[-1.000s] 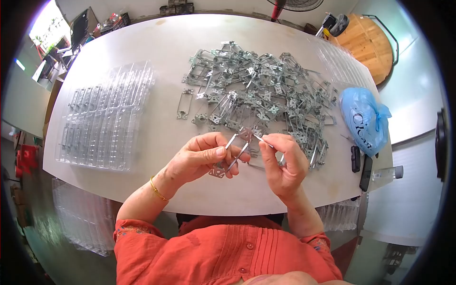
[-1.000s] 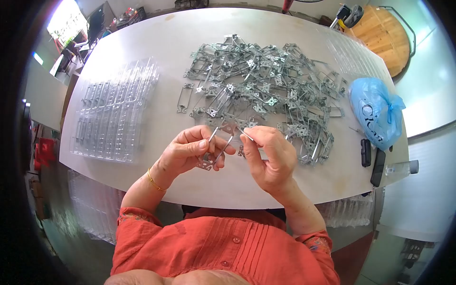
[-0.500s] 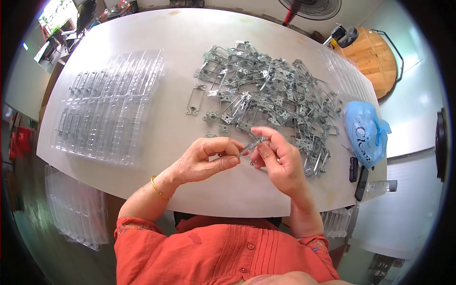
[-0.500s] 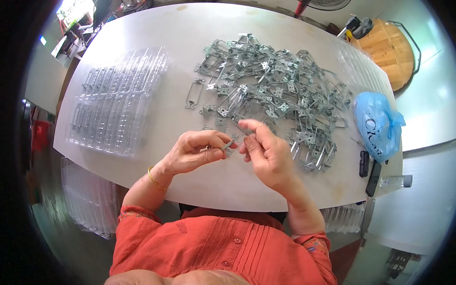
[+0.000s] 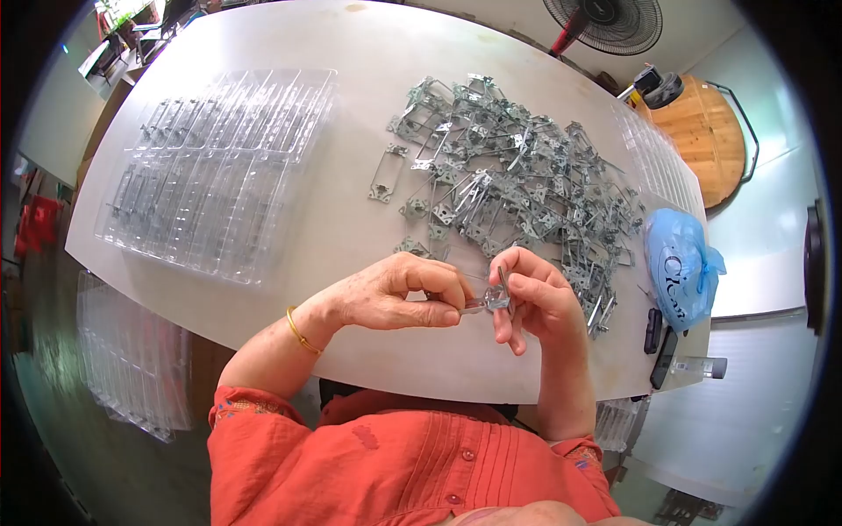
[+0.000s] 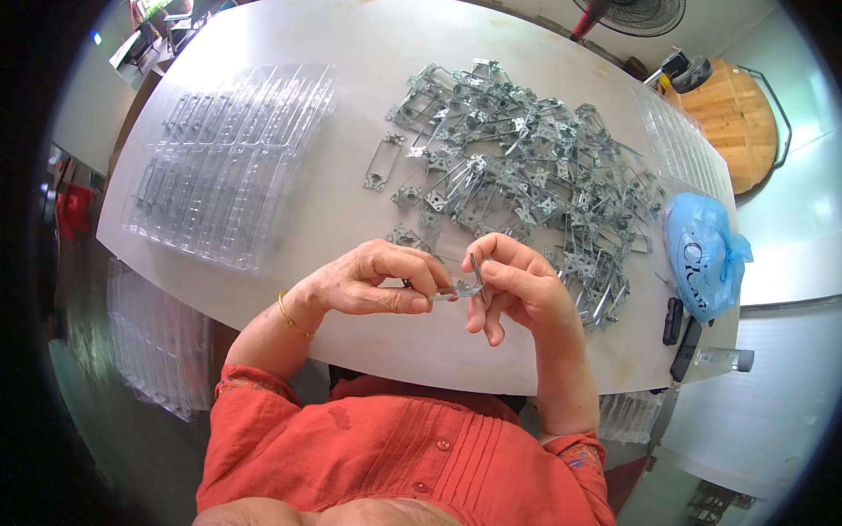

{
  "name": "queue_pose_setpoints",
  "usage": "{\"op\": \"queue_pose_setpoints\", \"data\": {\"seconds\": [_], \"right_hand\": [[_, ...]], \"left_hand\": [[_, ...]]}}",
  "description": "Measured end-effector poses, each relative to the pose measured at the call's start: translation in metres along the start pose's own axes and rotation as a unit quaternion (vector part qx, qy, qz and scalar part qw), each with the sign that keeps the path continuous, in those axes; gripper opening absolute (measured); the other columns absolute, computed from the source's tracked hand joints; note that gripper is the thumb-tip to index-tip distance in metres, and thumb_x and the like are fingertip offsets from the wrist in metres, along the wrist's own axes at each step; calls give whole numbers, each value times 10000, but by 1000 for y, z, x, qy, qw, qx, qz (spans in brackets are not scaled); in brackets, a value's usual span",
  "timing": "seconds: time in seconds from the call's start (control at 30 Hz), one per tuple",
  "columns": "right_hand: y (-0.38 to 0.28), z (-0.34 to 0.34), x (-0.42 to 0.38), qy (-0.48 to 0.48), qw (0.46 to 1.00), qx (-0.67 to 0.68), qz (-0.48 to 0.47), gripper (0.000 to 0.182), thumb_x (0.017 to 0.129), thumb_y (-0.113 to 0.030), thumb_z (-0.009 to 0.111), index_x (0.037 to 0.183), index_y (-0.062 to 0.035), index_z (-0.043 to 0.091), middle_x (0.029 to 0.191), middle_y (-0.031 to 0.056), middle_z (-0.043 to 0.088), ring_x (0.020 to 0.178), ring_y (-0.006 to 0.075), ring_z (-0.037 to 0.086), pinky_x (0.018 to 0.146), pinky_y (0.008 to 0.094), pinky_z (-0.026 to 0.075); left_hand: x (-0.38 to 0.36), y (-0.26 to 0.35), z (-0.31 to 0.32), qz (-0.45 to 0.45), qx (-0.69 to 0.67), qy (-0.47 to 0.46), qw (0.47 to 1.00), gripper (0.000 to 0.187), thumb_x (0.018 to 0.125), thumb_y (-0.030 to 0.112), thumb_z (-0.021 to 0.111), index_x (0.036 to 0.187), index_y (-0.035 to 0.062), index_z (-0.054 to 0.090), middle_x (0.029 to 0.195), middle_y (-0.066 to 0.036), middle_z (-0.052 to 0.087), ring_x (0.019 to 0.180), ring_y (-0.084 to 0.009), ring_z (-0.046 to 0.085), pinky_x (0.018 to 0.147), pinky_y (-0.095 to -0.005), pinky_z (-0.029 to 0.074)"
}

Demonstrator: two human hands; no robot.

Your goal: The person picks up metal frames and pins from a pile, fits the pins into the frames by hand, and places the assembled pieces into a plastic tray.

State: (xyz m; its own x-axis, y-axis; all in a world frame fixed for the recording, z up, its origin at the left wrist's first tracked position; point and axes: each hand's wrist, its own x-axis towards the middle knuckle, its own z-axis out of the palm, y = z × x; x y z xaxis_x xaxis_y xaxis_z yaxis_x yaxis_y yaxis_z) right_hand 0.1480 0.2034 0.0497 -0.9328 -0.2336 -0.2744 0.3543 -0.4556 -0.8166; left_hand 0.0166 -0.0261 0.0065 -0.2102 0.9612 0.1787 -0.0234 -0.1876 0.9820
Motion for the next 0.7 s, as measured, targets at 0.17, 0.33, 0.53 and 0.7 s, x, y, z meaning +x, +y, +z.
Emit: {"op": "queue_pose_setpoints", "data": {"seconds": [0.17,0.33,0.53,0.7], "right_hand": [[0,1,-1,8,998,-70,3,163,1008,-152,587,1014,2,535,726,102,637,525,200,689,370,298,538],[-7,12,-3,102,964,-245,15,133,1032,-158,595,1026,-34,548,689,-1,593,532,118,648,423,234,493],[-2,7,4,235,909,-262,-222,60,1034,-103,589,1043,-53,557,730,44,669,563,70,599,512,199,472],[9,21,8,215,873,-280,-338,79,1011,-29,615,1075,-35,568,918,118,740,681,106,680,552,208,507]], "left_hand": [[2,1,0,3,29,-49,998,169,945,188,736,918,22,723,1100,-151,727,929,-213,673,809,-363,531],[1,-3,5,12,16,-69,997,167,949,188,732,934,22,733,1099,-150,727,912,-189,665,781,-329,526],[0,1,1,-58,-204,37,977,182,967,163,700,954,-17,716,1101,-209,723,874,-194,694,752,-333,545],[1,-13,0,-25,-327,87,941,201,1015,205,658,1040,6,675,1100,-208,727,864,-183,719,750,-333,575]]}}
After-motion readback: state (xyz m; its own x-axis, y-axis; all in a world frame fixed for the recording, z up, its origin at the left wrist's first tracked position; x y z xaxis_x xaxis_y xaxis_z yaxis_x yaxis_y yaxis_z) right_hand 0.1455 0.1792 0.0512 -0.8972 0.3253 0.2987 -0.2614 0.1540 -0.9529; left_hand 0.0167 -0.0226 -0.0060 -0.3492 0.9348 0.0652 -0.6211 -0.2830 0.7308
